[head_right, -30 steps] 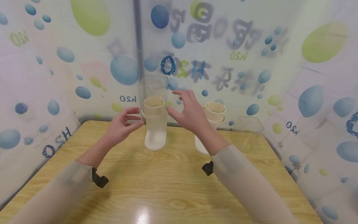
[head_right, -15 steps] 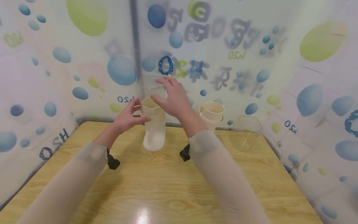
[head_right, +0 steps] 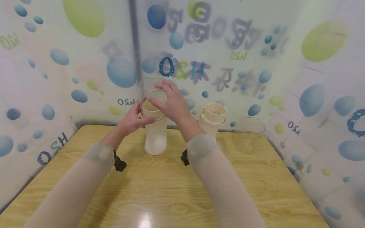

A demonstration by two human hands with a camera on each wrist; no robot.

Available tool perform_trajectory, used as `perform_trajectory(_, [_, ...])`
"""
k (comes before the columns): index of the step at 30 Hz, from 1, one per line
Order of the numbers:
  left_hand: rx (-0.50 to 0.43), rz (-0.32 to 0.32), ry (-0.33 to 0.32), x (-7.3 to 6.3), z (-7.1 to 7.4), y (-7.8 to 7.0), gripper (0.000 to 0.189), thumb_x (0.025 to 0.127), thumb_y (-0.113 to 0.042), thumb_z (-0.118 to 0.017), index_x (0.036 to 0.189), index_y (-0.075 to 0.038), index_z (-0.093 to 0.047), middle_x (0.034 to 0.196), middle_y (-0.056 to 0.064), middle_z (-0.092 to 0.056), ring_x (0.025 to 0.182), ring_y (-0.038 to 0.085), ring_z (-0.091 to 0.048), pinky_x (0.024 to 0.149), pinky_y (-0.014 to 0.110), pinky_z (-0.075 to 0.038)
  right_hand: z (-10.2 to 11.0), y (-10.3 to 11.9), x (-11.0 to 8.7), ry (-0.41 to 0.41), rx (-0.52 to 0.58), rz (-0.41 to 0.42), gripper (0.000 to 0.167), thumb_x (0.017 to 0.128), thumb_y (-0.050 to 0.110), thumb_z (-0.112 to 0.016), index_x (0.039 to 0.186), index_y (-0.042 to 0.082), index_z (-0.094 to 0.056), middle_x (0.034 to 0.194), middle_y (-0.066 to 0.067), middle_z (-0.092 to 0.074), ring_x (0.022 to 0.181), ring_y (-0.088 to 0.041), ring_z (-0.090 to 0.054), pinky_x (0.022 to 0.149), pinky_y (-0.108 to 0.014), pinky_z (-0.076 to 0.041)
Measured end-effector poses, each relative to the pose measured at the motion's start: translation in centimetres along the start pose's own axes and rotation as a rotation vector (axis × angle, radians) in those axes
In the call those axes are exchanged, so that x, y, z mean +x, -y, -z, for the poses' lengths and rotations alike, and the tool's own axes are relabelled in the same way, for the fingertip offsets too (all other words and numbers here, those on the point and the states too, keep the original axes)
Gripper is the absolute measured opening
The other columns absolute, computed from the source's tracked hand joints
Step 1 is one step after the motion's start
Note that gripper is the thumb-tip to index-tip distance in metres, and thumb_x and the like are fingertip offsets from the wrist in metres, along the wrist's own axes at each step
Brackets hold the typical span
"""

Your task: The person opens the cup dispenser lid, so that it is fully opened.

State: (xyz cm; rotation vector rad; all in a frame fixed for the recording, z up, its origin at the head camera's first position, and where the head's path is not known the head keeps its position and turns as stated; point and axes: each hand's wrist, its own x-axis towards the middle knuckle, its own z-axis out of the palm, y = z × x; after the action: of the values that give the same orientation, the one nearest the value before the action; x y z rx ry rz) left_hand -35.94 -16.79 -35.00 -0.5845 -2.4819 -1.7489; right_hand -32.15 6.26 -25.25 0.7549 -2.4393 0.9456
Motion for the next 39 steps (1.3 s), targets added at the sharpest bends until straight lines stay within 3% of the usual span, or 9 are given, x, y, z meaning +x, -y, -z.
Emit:
perform_trajectory(7, [0.028, -0.025, -0.069, -0.7, -1.1, 0.1, 0.117, 0.089, -0.041, -0.093, 0.176, -0.025, -0.016, 0.174, 0.014, -0.033, 0.154, 0.039, -0.041, 0.119, 0.062, -0.048, 0.0, -0.2, -0.3, -0.025, 0.014, -0.017, 0.067, 0.1, 0.049, -0.079, 0.157, 0.019, -0.06, 0.174, -0.003, -0.044, 0.148, -0.028, -0.056, 0.121, -0.052, -0.049])
perform_trajectory(13, [0.072, -0.033, -0.147, -1.6, -2.2, 0.0, 0.121, 0.086, -0.048, -0.094, 0.175, -0.022, -0.017, 0.176, 0.012, -0.028, 0.158, 0.036, -0.036, 0.127, 0.063, -0.038, 0.0, -0.7, -0.6, -0.035, 0.033, 0.001, 0.067, 0.1, 0.049, -0.079, 0.156, 0.019, -0.06, 0.175, -0.001, -0.044, 0.148, -0.027, -0.057, 0.12, -0.049, -0.05])
perform_trajectory(19, [0.098, -0.031, -0.24, -2.3, -3.6, -0.2, 0.125, 0.08, -0.053, -0.097, 0.174, -0.018, -0.021, 0.172, 0.014, -0.033, 0.156, 0.033, -0.037, 0.129, 0.061, -0.034, 0.0, -1.3, -0.8, -0.03, 0.139, -0.005, 0.066, 0.097, 0.044, -0.084, 0.154, 0.018, -0.061, 0.175, 0.0, -0.044, 0.143, -0.031, -0.062, 0.118, -0.05, -0.052])
perform_trajectory(28, [0.175, -0.069, -0.383, -2.9, -5.5, -0.6, 0.127, 0.074, -0.054, -0.1, 0.17, -0.011, -0.03, 0.161, 0.016, -0.044, 0.145, 0.033, -0.046, 0.123, 0.056, -0.042, 0.0, -2.2, -1.1, -0.005, 0.28, -0.032, 0.069, 0.095, 0.038, -0.086, 0.155, 0.022, -0.056, 0.177, 0.01, -0.038, 0.142, -0.032, -0.063, 0.117, -0.061, -0.05])
perform_trajectory(35, [0.174, -0.068, -0.436, -3.3, -6.4, -1.0, 0.127, 0.071, -0.059, -0.1, 0.168, -0.015, -0.032, 0.159, 0.014, -0.046, 0.141, 0.031, -0.046, 0.117, 0.056, -0.046, 0.0, -2.4, -1.2, 0.002, 0.318, -0.022, 0.072, 0.096, 0.035, -0.084, 0.158, 0.02, -0.05, 0.178, 0.009, -0.035, 0.142, -0.035, -0.063, 0.122, -0.059, -0.046])
perform_trajectory(39, [0.186, -0.055, -0.445, -3.7, -6.8, -1.0, 0.13, 0.07, -0.063, -0.1, 0.169, -0.017, -0.03, 0.159, 0.013, -0.044, 0.141, 0.03, -0.045, 0.117, 0.057, -0.046, -0.6, -1.5, -1.3, -0.037, 0.365, -0.085, 0.076, 0.093, 0.04, -0.087, 0.156, 0.018, -0.05, 0.177, 0.006, -0.038, 0.142, -0.038, -0.061, 0.119, -0.058, -0.05])
